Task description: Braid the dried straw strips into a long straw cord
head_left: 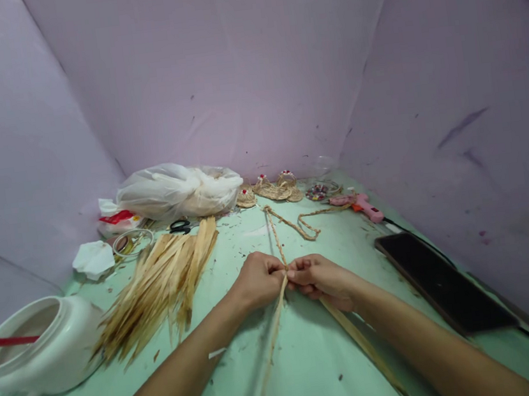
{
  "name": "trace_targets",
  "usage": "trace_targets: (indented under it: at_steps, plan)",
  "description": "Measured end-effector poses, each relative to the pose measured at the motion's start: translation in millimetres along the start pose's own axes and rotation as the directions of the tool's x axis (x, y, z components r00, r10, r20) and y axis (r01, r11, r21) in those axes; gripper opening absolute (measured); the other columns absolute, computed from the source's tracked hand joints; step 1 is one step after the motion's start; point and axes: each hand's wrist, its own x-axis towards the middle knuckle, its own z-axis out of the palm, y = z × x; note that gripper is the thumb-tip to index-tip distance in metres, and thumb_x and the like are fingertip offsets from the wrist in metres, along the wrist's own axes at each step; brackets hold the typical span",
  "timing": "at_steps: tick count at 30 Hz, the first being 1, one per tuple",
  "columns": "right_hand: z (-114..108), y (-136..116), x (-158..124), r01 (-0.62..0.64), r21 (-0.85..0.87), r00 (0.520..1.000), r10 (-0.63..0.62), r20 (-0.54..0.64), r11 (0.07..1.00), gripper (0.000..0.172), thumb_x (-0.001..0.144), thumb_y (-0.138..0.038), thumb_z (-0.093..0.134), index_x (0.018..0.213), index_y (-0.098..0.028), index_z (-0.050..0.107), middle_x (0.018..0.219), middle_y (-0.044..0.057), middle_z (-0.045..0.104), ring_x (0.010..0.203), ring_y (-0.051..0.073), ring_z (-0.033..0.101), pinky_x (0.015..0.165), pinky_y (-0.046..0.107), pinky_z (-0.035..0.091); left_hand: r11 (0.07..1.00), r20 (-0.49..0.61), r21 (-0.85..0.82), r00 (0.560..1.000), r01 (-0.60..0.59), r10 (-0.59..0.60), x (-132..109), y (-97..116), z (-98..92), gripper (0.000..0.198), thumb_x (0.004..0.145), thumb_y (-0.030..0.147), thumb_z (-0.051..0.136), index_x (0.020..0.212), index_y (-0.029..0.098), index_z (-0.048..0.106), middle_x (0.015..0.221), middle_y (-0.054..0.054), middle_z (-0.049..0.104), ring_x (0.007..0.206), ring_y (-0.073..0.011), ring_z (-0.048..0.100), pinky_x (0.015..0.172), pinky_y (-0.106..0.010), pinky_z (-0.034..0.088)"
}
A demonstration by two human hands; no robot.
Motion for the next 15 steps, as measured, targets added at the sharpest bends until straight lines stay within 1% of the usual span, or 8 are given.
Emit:
trace_targets:
  at_steps: [2, 4, 6, 9, 11, 12, 13, 15]
  plan:
    - [-0.9, 3.6, 2.1, -0.033, -0.062, 0.997, 0.028, -0.071, 0.998, 0.019, 0.055, -0.023, 0.063, 0.05, -0.013, 0.048, 0.038, -0.005, 0.041, 0.032, 0.001, 0.022, 0.035, 0.019, 0.009, 0.989, 0.047, 0.138, 0.998, -0.05, 0.044, -1.9, 3.0, -3.6, 0.024, 0.068, 0.02, 0.041, 0.052, 0.011, 0.057, 0.048, 0.002, 0.042, 0.049, -0.008, 0.035, 0.047, -0.019, 0.024]
    - [-1.3, 5.8, 3.6, -0.076, -0.1, 0.986, 0.06, -0.153, 0.992, 0.016, 0.054, -0.021, 0.062, 0.048, -0.013, 0.049, 0.036, -0.005, 0.041, 0.031, 0.002, 0.022, 0.034, 0.02, 0.01, 0.953, 0.079, 0.292, 0.995, -0.079, 0.058, -4.7, 9.2, -8.0, 0.022, 0.067, 0.018, 0.041, 0.053, 0.013, 0.058, 0.049, 0.001, 0.045, 0.05, -0.0089, 0.038, 0.048, -0.02, 0.025]
    - [-1.4, 6.8, 4.5, -0.088, -0.118, 0.981, 0.065, -0.181, 0.989, 0.011, 0.054, -0.018, 0.059, 0.048, -0.014, 0.051, 0.037, -0.004, 0.045, 0.031, 0.002, 0.024, 0.034, 0.02, 0.012, 0.898, 0.084, 0.436, 0.996, -0.062, 0.028, -7.3, 16.6, -12.0, 0.018, 0.065, 0.017, 0.044, 0.056, 0.014, 0.06, 0.052, -0.001, 0.051, 0.051, -0.0105, 0.041, 0.05, -0.021, 0.025]
    - [-0.2, 6.8, 5.4, -0.049, -0.141, 0.986, 0.025, -0.167, 0.989, 0.008, 0.053, -0.014, 0.056, 0.047, -0.014, 0.051, 0.038, -0.002, 0.05, 0.032, 0.003, 0.026, 0.034, 0.02, 0.014, 0.818, 0.023, 0.575, 0.999, 0.016, -0.036, -8.3, 24.0, -15.3, 0.013, 0.062, 0.018, 0.048, 0.057, 0.016, 0.061, 0.055, -0.004, 0.055, 0.055, -0.0136, 0.047, 0.052, -0.023, 0.026]
    - [1.7, 6.4, 5.6, -0.021, -0.143, 0.987, -0.003, -0.162, 0.99, 0.008, 0.053, -0.012, 0.055, 0.046, -0.014, 0.051, 0.037, -0.002, 0.051, 0.032, 0.003, 0.026, 0.035, 0.02, 0.014, 0.809, -0.06, 0.578, 0.994, 0.111, -0.093, -6.7, 24.5, -15.0, 0.014, 0.063, 0.023, 0.05, 0.056, 0.015, 0.06, 0.054, -0.005, 0.055, 0.055, -0.0144, 0.048, 0.052, -0.024, 0.027]
    - [2.9, 6.2, 5.6, -0.007, -0.141, 0.986, -0.016, -0.165, 0.99, 0.009, 0.052, -0.011, 0.055, 0.044, -0.014, 0.051, 0.037, -0.002, 0.051, 0.032, 0.003, 0.026, 0.035, 0.02, 0.015, 0.821, -0.098, 0.546, 0.986, 0.166, -0.134, -5.7, 24.1, -13.9, 0.016, 0.064, 0.025, 0.051, 0.055, 0.015, 0.06, 0.052, -0.005, 0.054, 0.054, -0.0141, 0.048, 0.052, -0.023, 0.027]
    - [4.1, 6.0, 5.5, 0.004, -0.14, 0.984, -0.029, -0.175, 0.99, 0.01, 0.052, -0.01, 0.054, 0.044, -0.014, 0.051, 0.037, -0.002, 0.051, 0.032, 0.003, 0.027, 0.036, 0.02, 0.016, 0.84, -0.123, 0.497, 0.976, 0.216, -0.179, -5.0, 23.8, -12.0, 0.018, 0.064, 0.027, 0.051, 0.054, 0.014, 0.059, 0.051, -0.004, 0.053, 0.053, -0.0135, 0.047, 0.051, -0.023, 0.027]
    - [5.8, 6.3, 5.1, 0.022, -0.134, 0.977, -0.05, -0.208, 0.991, 0.011, 0.051, -0.008, 0.054, 0.043, -0.014, 0.051, 0.035, -0.003, 0.05, 0.033, 0.004, 0.029, 0.036, 0.02, 0.017, 0.874, -0.132, 0.392, 0.957, 0.289, -0.257, -6.2, 25.6, -5.6, 0.018, 0.065, 0.027, 0.051, 0.056, 0.014, 0.06, 0.052, -0.004, 0.052, 0.052, -0.013, 0.047, 0.049, -0.022, 0.027]
